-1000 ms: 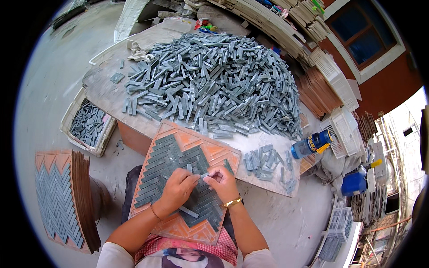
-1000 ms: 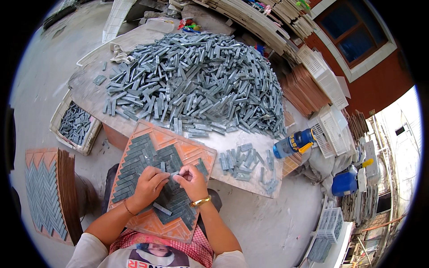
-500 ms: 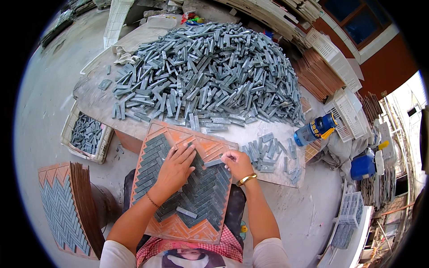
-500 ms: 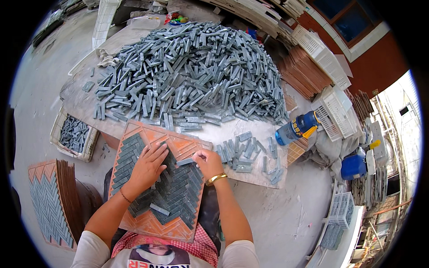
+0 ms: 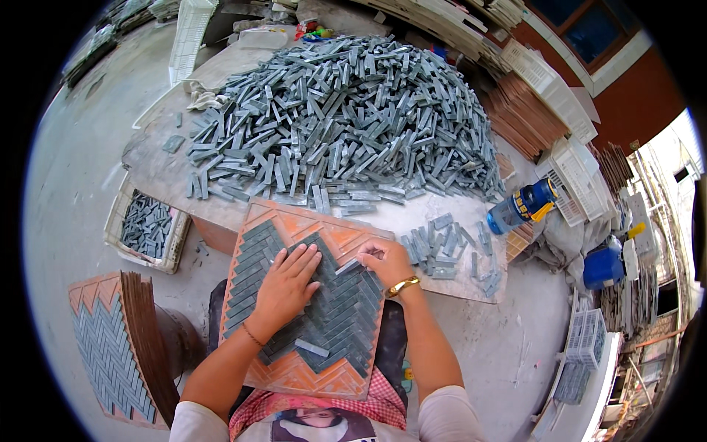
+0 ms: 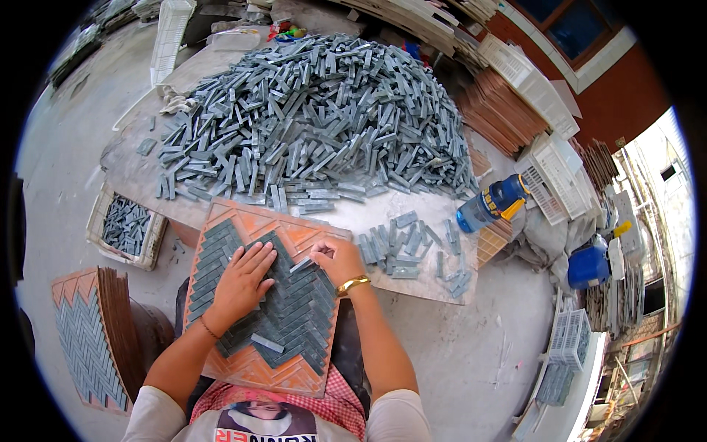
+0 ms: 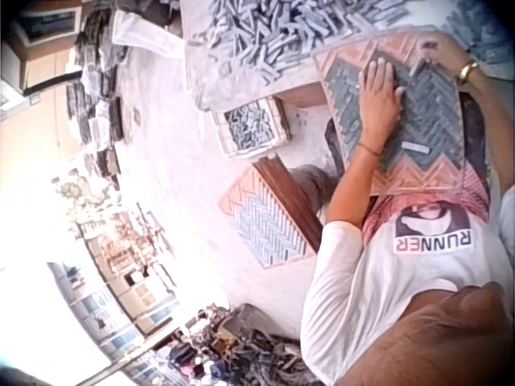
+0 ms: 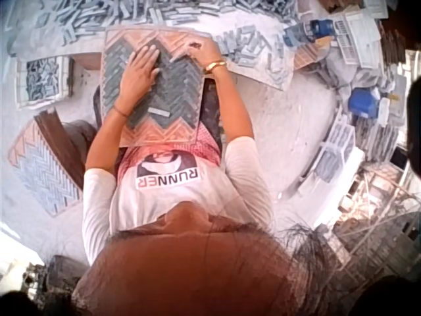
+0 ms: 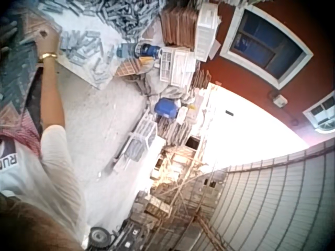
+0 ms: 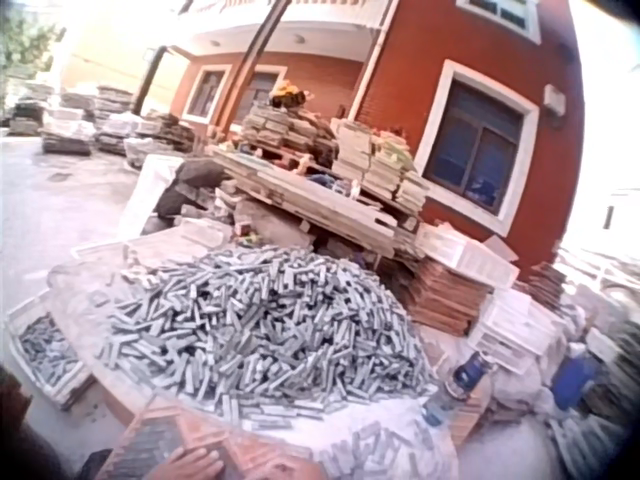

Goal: The person places small rectangular tiles by hand onto a square board, arranging them in a herringbone pattern. They pick tiles from a nearby pile, position them carefully, and occasionally flip the board to check alignment.

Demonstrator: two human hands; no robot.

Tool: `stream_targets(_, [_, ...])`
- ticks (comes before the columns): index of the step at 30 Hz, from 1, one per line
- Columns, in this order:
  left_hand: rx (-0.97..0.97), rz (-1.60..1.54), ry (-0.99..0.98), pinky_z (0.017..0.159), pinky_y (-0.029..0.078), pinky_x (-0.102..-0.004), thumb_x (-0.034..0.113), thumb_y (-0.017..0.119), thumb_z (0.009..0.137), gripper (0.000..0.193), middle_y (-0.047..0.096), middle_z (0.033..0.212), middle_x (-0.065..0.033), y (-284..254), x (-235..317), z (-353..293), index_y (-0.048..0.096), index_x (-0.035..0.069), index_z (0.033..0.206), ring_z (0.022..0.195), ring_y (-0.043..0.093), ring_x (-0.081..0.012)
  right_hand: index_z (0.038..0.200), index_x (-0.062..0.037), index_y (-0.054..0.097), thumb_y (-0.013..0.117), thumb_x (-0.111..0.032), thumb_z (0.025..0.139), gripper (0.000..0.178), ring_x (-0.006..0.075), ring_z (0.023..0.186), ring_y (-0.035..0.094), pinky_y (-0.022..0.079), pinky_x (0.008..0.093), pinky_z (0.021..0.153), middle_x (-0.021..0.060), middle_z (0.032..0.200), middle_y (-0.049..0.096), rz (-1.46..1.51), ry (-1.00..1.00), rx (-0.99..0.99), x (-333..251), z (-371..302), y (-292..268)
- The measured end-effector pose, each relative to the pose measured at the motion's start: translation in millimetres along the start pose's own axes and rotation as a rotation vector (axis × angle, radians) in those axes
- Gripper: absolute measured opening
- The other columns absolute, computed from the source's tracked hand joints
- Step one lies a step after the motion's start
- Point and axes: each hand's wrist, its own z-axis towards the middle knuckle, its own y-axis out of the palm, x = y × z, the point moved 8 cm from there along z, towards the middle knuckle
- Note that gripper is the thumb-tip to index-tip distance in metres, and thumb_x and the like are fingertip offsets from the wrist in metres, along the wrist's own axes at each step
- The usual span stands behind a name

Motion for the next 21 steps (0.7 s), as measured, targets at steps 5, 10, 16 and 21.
stream_targets(5, [0.027, -0.001, -0.004, 0.106, 0.026, -0.0423, 0.024, 0.058, 0.083, 0.050, 0.042, 0.136, -0.0073, 0.3, -0.2, -1.0, 0.046, 0.007, 0.128, 0.128, 0.036, -0.0222, 0.081, -0.0022, 0.062, 0.067, -0.005, 0.073, 0.010, 0.0131, 0.061, 0.059, 0.047, 0.0262, 0.059, 0.0061, 0.072, 0.064, -0.089, -0.142, -0.015, -15.4, -6.5, -8.0])
stream_targets(10, [0.027, 0.002, -0.014, 0.107, 0.025, -0.0415, 0.024, 0.057, 0.083, 0.049, 0.042, 0.136, -0.0071, -0.4, 0.5, -0.9, 0.047, 0.007, 0.128, 0.128, 0.036, -0.0219, 0.087, -0.0030, 0.061, 0.065, -0.004, 0.071, 0.016, 0.0220, 0.067, 0.060, 0.048, 0.0305, 0.063, 0.0094, 0.078, 0.062, -0.316, -0.232, -0.040, -22.1, -11.7, -2.3])
stream_targets(16, [0.020, 0.010, -0.019, 0.107, 0.025, -0.0411, 0.024, 0.056, 0.084, 0.048, 0.042, 0.136, -0.0071, -0.7, 1.0, -0.1, 0.046, 0.007, 0.128, 0.128, 0.036, -0.0220, 0.087, -0.0054, 0.061, 0.066, -0.006, 0.069, 0.019, 0.0294, 0.084, 0.055, 0.046, 0.0374, 0.075, 0.0098, 0.088, 0.057, -0.462, -0.426, -0.032, -28.8, -13.5, 4.9])
stream_targets(21, [0.023, 0.016, -0.013, 0.107, 0.025, -0.0409, 0.024, 0.056, 0.084, 0.048, 0.042, 0.136, -0.0075, -0.5, 1.4, 0.2, 0.046, 0.007, 0.128, 0.128, 0.036, -0.0222, 0.086, -0.0059, 0.061, 0.066, -0.006, 0.069, 0.018, 0.0294, 0.091, 0.052, 0.043, 0.0365, 0.081, 0.0083, 0.088, 0.054, -0.499, -0.571, -0.080, -44.1, -19.1, 17.0])
